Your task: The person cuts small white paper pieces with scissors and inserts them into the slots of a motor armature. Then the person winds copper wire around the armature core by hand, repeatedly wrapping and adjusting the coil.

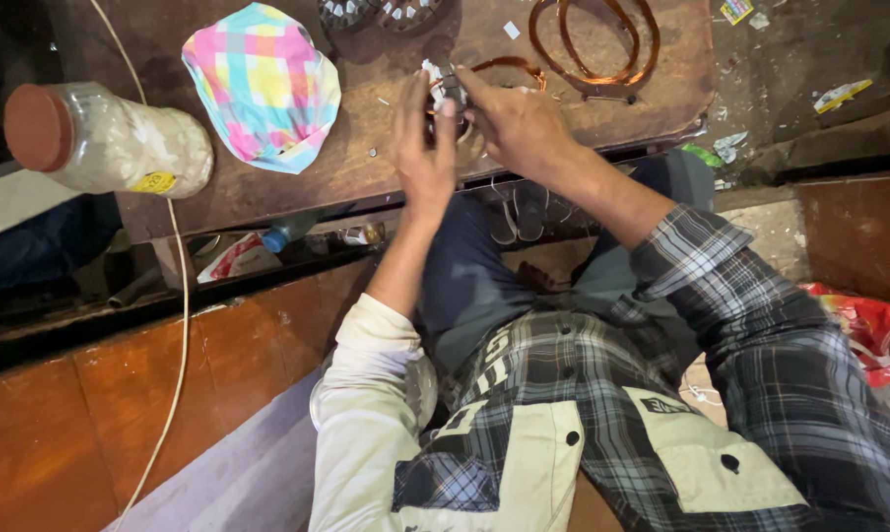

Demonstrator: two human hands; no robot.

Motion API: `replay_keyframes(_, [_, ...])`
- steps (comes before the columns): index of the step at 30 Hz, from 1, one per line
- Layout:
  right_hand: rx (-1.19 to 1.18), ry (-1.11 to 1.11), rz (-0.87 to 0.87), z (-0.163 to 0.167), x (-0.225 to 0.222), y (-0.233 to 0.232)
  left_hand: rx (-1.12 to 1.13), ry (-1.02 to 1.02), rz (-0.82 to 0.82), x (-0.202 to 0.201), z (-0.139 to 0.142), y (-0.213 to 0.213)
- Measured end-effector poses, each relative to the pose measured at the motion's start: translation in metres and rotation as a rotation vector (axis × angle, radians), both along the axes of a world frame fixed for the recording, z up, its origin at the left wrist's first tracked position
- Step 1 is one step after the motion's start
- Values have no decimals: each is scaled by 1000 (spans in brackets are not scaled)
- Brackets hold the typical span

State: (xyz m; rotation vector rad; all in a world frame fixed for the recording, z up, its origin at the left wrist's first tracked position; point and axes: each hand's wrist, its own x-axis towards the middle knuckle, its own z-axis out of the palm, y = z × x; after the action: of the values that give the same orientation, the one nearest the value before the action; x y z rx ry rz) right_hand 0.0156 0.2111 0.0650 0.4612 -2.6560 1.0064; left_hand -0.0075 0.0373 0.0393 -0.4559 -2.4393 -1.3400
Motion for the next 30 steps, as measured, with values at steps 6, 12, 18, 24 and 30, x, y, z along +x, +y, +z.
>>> replay_keyframes(6, [46,-101,0,1,-5,-2,59,-186,30,-26,18,-12])
replay_keyframes(12, [17,-66,-9,5,-3,-1,85,-208,-69,-37,20,-18])
replay_keyframes(18, [-78,-182,-34,4,-1,-1,-95,-47,-8,-27,3,-13])
replay_keyframes(24, [-67,-10,-14,-7,8,0,-171,92,-65,2,3,-3])
replay_keyframes(30, [215,288,-80,-15,30,3,-48,95,-82,-2,-7,-3])
